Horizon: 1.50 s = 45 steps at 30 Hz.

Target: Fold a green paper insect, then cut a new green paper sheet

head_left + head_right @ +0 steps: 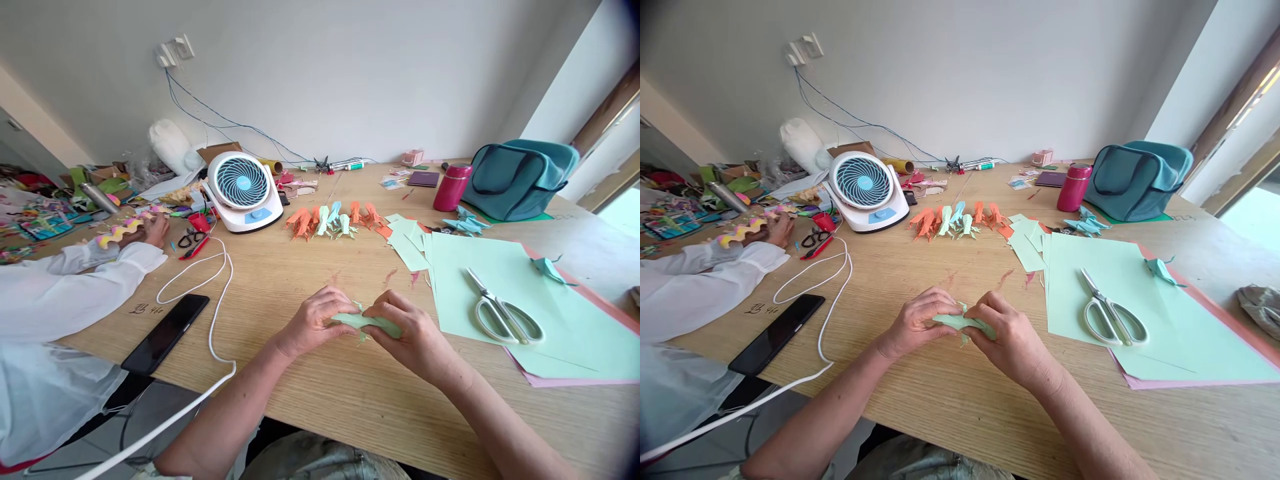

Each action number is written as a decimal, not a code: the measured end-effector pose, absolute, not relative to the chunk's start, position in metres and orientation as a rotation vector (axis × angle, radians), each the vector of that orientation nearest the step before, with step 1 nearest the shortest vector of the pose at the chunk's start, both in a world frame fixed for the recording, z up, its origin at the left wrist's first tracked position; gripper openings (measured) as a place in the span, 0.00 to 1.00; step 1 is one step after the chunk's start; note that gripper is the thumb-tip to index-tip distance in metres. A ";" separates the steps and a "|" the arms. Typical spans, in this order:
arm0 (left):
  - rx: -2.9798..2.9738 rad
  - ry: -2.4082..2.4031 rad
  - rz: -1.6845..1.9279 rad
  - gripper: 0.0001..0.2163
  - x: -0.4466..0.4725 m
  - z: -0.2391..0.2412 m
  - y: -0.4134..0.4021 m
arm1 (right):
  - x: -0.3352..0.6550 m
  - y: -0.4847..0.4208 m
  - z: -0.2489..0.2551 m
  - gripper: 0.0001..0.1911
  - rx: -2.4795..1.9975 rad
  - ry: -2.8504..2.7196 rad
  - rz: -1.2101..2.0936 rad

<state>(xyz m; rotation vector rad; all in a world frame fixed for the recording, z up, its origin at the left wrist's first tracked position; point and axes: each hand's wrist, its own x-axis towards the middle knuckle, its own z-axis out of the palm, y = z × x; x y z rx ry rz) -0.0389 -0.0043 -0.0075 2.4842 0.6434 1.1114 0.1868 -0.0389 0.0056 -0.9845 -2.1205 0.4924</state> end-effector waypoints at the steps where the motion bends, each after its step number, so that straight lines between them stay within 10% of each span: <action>1: 2.474 0.641 1.114 0.15 -0.039 -0.008 -0.004 | 0.188 -0.039 0.007 0.07 -0.980 -2.121 0.521; 33: 2.480 0.601 1.006 0.12 -0.032 -0.013 -0.008 | 0.182 -0.029 0.000 0.09 -1.261 -1.837 1.038; 45: 2.269 0.864 1.191 0.11 -0.029 -0.006 -0.012 | 0.201 -0.032 0.011 0.14 -1.086 -2.185 0.536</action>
